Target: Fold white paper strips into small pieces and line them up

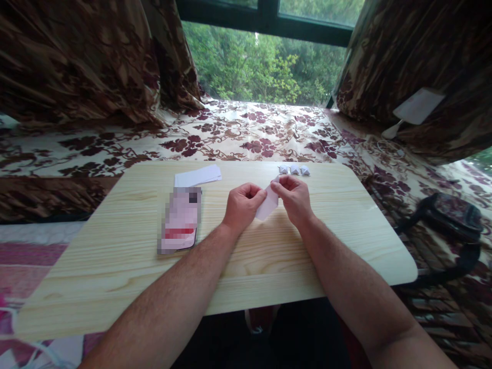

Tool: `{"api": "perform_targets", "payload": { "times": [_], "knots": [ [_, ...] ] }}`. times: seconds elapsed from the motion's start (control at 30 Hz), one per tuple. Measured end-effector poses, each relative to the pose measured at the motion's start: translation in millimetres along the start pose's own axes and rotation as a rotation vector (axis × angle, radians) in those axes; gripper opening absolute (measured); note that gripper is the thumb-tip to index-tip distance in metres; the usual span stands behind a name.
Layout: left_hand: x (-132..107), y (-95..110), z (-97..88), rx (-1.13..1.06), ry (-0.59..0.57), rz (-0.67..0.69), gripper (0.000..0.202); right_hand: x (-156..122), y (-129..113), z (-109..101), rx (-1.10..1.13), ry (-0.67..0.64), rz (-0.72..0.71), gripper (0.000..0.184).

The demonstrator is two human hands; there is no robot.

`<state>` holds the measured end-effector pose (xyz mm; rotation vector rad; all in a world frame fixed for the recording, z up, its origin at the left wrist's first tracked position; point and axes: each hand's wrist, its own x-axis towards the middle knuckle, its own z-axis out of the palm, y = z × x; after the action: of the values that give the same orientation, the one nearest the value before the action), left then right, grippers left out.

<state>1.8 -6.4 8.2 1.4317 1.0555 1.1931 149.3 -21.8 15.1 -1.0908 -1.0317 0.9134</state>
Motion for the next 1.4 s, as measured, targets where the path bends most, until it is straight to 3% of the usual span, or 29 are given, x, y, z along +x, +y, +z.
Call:
{"api": "perform_targets", "payload": {
  "times": [0.97,1.23,1.4],
  "knots": [
    [-1.0,-1.3,-0.4,0.044,-0.04,0.006,0.026,2.8,3.0,0.1,0.009,0.15,-0.073,0.017],
    [-0.3,-2.0,-0.2,0.028,-0.031,0.002,0.025,6.9,1.7,-3.8,0.124,0.225,-0.065,0.014],
    [-0.2,-3.0,-0.9,-0.012,-0.019,-0.01,0.026,4.8,-0.3,-3.8,0.116,0.083,0.055,0.021]
  ]
}}
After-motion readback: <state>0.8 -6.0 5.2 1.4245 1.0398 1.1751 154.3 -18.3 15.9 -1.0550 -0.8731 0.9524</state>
